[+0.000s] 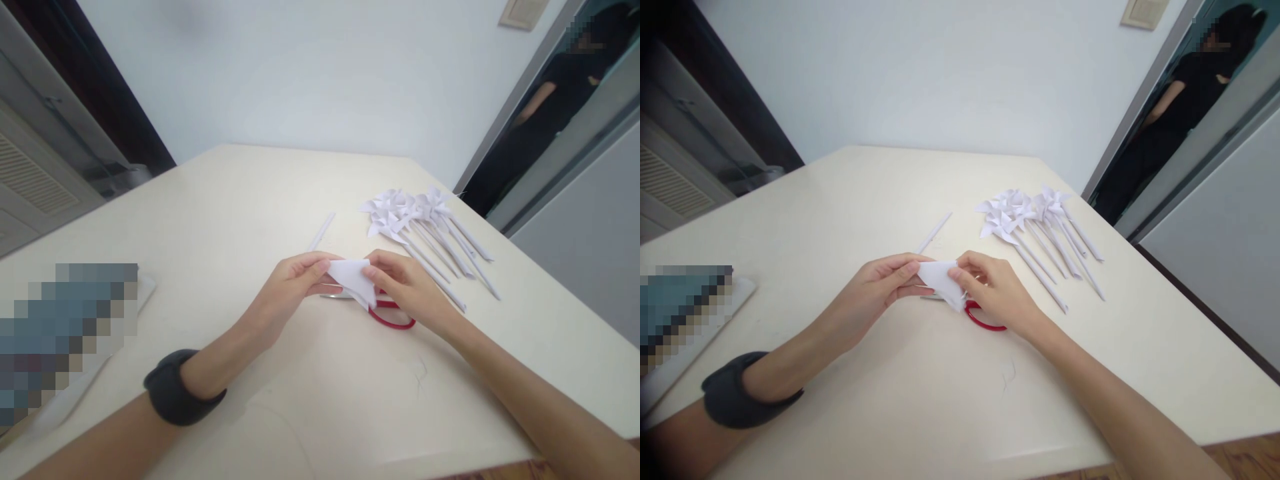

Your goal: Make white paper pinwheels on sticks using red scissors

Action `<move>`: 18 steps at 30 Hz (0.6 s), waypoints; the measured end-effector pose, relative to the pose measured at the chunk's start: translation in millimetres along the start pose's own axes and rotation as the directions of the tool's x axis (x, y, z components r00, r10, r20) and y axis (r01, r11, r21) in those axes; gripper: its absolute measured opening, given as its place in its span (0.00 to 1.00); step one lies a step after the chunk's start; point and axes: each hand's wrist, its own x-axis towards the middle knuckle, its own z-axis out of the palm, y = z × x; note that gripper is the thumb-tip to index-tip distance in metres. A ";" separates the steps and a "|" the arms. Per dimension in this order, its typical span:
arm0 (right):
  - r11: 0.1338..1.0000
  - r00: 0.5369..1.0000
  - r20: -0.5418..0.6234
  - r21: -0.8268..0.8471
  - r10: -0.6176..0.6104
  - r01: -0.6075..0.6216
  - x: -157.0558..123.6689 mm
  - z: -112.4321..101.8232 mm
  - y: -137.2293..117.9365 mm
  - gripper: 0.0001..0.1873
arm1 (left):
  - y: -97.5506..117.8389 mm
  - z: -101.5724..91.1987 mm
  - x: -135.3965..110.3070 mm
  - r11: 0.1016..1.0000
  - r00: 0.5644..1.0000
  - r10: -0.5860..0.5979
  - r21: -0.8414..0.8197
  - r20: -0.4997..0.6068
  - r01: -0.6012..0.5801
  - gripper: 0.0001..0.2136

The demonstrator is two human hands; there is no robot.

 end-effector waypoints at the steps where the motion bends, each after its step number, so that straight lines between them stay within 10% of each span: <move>1: 1.000 1.000 -0.026 -0.017 -0.001 0.001 1.2 -0.6 2.4 0.12 | 0.7 -0.4 -0.1 0.998 1.000 -0.019 0.063 0.004 0.019 0.13; 7: 0.994 0.998 -0.022 -0.100 -0.055 0.053 3.2 1.2 8.6 0.07 | 2.1 1.7 -1.3 0.921 0.998 0.051 0.385 0.040 -0.063 0.09; 18: 0.987 0.992 -0.084 -0.140 -0.090 0.078 -1.8 5.1 -0.5 0.06 | 2.7 6.0 -5.7 0.926 0.993 0.107 0.367 -0.043 -0.084 0.07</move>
